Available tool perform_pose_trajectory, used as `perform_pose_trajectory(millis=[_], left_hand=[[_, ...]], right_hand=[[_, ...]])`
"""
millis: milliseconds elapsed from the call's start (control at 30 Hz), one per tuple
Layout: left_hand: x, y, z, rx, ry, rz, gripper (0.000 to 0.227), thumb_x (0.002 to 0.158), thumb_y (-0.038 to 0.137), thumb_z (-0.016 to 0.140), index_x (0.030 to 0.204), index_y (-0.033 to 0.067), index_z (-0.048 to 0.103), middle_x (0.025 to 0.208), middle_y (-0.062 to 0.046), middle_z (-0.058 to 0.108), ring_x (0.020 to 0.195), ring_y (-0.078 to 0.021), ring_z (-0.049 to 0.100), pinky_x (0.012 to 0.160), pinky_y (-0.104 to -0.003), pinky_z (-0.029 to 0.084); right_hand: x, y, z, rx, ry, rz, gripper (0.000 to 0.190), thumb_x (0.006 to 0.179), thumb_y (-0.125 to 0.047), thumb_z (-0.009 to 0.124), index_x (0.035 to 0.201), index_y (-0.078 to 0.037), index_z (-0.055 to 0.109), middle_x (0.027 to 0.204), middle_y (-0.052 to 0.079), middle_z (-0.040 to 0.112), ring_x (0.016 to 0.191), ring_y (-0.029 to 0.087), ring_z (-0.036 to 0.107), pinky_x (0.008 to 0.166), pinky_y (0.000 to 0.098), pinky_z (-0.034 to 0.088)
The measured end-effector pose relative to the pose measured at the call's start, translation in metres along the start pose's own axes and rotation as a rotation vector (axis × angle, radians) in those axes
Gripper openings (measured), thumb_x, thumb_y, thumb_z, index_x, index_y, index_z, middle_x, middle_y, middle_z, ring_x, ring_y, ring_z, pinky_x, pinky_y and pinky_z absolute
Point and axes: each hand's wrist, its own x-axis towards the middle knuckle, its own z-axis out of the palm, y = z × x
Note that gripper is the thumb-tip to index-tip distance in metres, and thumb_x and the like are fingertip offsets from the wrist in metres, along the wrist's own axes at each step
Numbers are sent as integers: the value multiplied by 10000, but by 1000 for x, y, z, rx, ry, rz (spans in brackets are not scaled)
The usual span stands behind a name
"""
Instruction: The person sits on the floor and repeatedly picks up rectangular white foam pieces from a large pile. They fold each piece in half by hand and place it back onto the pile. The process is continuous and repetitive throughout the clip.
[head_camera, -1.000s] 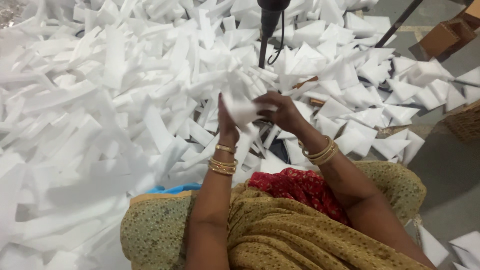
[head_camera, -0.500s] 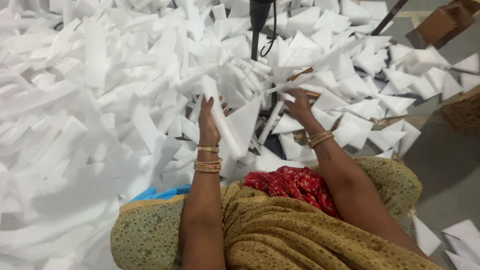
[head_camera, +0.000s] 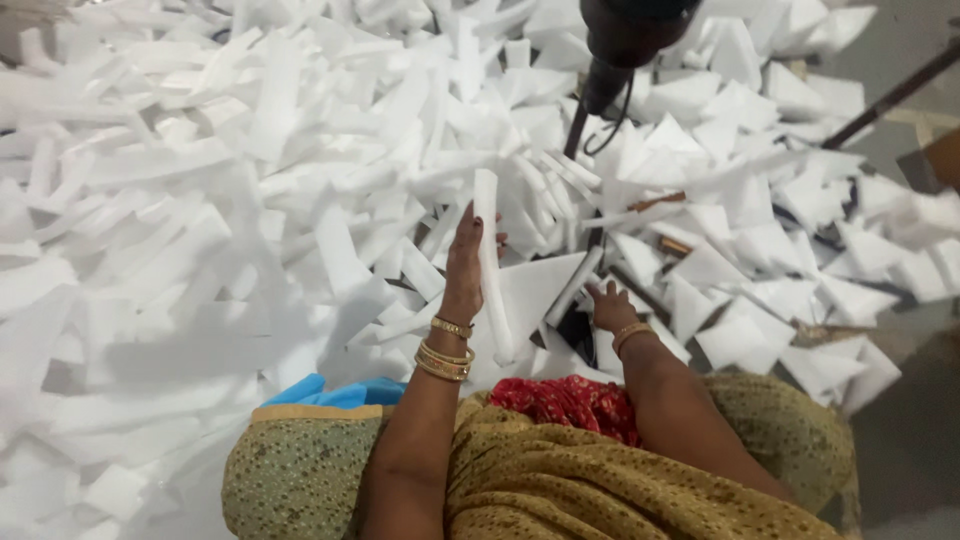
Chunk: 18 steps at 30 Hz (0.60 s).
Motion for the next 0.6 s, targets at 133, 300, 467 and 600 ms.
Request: perform_pose_trajectory(millis=[133,300,467,600], left_hand=[[0,6,1,-42,8,-36,615,1044,371,526,1592,133,381,1281,-69,650,961,-150,653,794,-299,563],[2,1,-1,-49,19,-58,618,1034,371,534,1589,152,375,1264,-87,645,950,-158,647,786,-309,558],[11,-17,-8,71,29,-20,608,1034,363,550,1576,132,398,1258,-110,660,1013,-158,653,853,-315,574],[12,-34,-8,109,12,9,592,1029,339,602,1540,78,456,1282,-90,646,1082,-158,643,882,-326,557]], right_hand=[[1,2,-4,-67,-25,-28,666,841,-171,726,1437,-343,485,1500,164,374,1260,459,520,993,505,550],[-6,10,1,-123,139,-155,422,942,-151,597,1343,-282,591,1253,154,592,1079,368,659,923,459,585],[3,14,-15,115,366,-7,513,937,-168,514,1447,-225,514,1255,188,652,1099,389,634,916,521,532],[10,33,-68,763,555,112,378,920,-118,551,1296,-148,521,1080,144,635,903,305,632,771,448,556]])
